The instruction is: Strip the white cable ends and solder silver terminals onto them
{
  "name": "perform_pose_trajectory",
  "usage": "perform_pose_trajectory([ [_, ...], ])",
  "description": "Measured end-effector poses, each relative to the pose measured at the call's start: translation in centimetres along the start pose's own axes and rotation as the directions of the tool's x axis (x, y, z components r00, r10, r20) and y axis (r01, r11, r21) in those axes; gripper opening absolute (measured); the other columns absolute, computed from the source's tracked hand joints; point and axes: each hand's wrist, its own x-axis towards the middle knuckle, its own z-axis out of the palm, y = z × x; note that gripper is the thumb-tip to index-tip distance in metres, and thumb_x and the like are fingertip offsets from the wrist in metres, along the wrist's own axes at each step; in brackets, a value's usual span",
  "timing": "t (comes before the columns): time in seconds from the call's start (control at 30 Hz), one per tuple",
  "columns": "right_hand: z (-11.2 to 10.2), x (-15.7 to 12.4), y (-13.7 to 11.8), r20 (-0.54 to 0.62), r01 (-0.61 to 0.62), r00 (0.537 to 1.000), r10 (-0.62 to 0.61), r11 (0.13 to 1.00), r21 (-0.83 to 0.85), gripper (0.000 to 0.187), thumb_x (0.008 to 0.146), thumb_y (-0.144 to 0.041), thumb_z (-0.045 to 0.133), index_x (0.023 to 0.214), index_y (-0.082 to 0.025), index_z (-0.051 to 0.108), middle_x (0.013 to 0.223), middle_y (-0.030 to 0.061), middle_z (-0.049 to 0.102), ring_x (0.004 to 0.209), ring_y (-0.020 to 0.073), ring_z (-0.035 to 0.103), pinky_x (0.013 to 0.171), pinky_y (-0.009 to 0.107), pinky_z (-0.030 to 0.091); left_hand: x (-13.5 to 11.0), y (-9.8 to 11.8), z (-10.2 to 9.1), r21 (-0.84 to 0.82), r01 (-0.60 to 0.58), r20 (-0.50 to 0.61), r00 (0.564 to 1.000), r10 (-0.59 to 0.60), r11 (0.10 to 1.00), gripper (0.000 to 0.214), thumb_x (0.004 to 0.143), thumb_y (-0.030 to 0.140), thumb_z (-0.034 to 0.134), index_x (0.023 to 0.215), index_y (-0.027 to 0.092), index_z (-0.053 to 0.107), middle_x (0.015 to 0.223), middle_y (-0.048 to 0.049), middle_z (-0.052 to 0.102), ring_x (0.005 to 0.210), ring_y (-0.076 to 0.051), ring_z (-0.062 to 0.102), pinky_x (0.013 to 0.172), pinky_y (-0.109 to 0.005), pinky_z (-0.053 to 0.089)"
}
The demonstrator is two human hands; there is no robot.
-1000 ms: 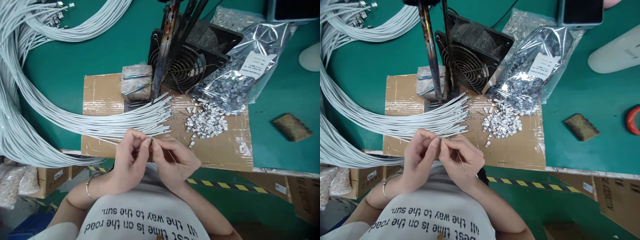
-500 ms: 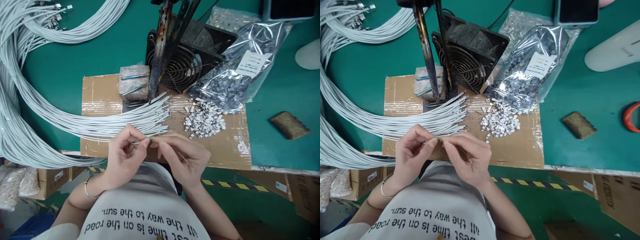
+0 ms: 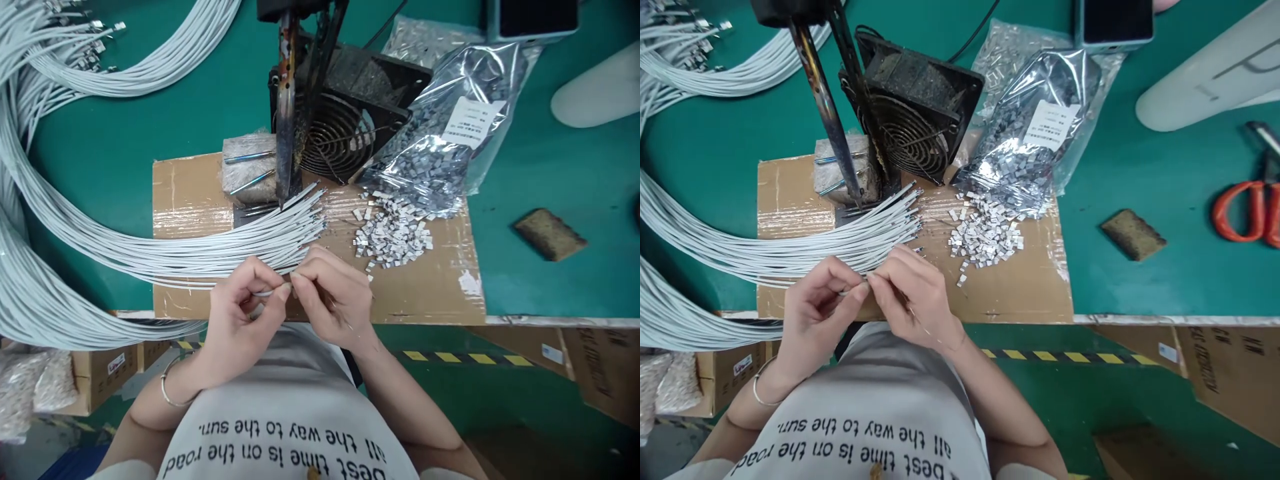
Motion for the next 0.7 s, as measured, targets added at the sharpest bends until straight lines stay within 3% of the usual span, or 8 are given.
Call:
perform_pose_trajectory([
  [0.1,-2.1,-1.2,-0.3,-0.248,-0.142,0.963,0.108,0.982,-0.123,0.029,0.104,-0.011,0.055,0.077,-0.023,0.057,0.065,-0.0016,0.053,0.060,0.0145,0.049,0.059,0.034,0.037,0.2,-0.1,-0.3,-0.002,-0.001,-0.060,0.998,0.001,1.000,0.016,0.098,0.019,0.070,0.084,0.023,0.063,0.058,0.0082,0.051,0.048,-0.008,0.023,0.042,-0.026,0.015],
  [0.17,-4.5,-2.3,-0.5,-0.416,-0.202,0.907,0.065,0.934,-0.293,0.026,0.101,-0.012,0.063,0.079,-0.024,0.066,0.061,-0.0014,0.054,0.056,0.0155,0.049,0.057,0.036,0.034,0.5,-0.2,-0.4,-0.010,-0.018,-0.117,0.993,0.017,1.000,0.016,0.097,0.019,0.071,0.083,0.022,0.065,0.058,0.0076,0.052,0.048,-0.007,0.025,0.042,-0.026,0.014],
  [0.23,-6.9,-3.5,-0.5,-0.343,-0.255,0.935,0.093,0.847,-0.466,0.020,0.099,-0.015,0.069,0.085,-0.028,0.072,0.068,0.0021,0.064,0.061,0.0186,0.056,0.060,0.039,0.039,0.8,-0.2,-0.4,-0.030,-0.039,-0.150,0.988,0.034,0.999,0.016,0.096,0.018,0.072,0.081,0.022,0.065,0.058,0.0073,0.053,0.047,-0.007,0.027,0.041,-0.025,0.015],
  [0.3,-8.6,-4.5,-0.4,-0.205,-0.198,0.975,0.088,0.764,-0.614,0.012,0.093,-0.017,0.080,0.091,-0.027,0.074,0.071,0.0011,0.067,0.060,0.0174,0.058,0.060,0.036,0.044,1.1,-0.2,-0.3,-0.049,-0.057,-0.169,0.984,0.048,0.997,0.016,0.094,0.016,0.072,0.081,0.021,0.066,0.058,0.0072,0.053,0.045,-0.007,0.029,0.040,-0.024,0.017],
  [0.37,-9.1,-5.2,-0.1,-0.103,-0.143,0.990,0.099,0.696,-0.703,0.014,0.090,-0.019,0.084,0.097,-0.024,0.073,0.074,0.0007,0.068,0.063,0.0174,0.059,0.061,0.034,0.049,1.3,-0.1,-0.1,-0.044,-0.062,-0.200,0.978,0.052,0.997,0.015,0.093,0.016,0.072,0.080,0.021,0.066,0.056,0.0072,0.054,0.044,-0.007,0.031,0.040,-0.024,0.020],
  [0.43,-8.8,-5.6,0.0,-0.062,-0.114,0.993,0.101,0.682,-0.722,0.015,0.091,-0.016,0.083,0.097,-0.022,0.071,0.077,0.0011,0.068,0.066,0.0178,0.059,0.062,0.033,0.050,1.4,-0.1,0.0,-0.028,-0.059,-0.222,0.974,0.051,0.998,0.016,0.092,0.016,0.072,0.078,0.021,0.066,0.055,0.0072,0.054,0.044,-0.007,0.031,0.040,-0.025,0.021],
  [0.57,-7.4,-6.1,-0.2,-0.108,-0.149,0.989,0.103,0.711,-0.687,0.018,0.091,-0.008,0.080,0.094,-0.023,0.071,0.079,0.0007,0.072,0.067,0.0178,0.062,0.064,0.033,0.052,1.6,-0.2,0.0,-0.035,-0.050,-0.203,0.978,0.042,0.998,0.016,0.094,0.019,0.072,0.080,0.022,0.065,0.056,0.0064,0.058,0.044,-0.008,0.035,0.041,-0.026,0.023],
  [0.7,-6.0,-6.5,-0.6,-0.334,-0.319,0.930,0.152,0.784,-0.533,0.027,0.085,-0.006,0.085,0.104,-0.025,0.078,0.090,0.0016,0.081,0.073,0.0225,0.074,0.062,0.034,0.056,1.6,-0.5,-0.2,-0.030,-0.032,-0.172,0.985,0.027,0.999,0.015,0.097,0.022,0.071,0.083,0.023,0.064,0.060,0.0059,0.060,0.046,-0.009,0.031,0.043,-0.028,0.022],
])
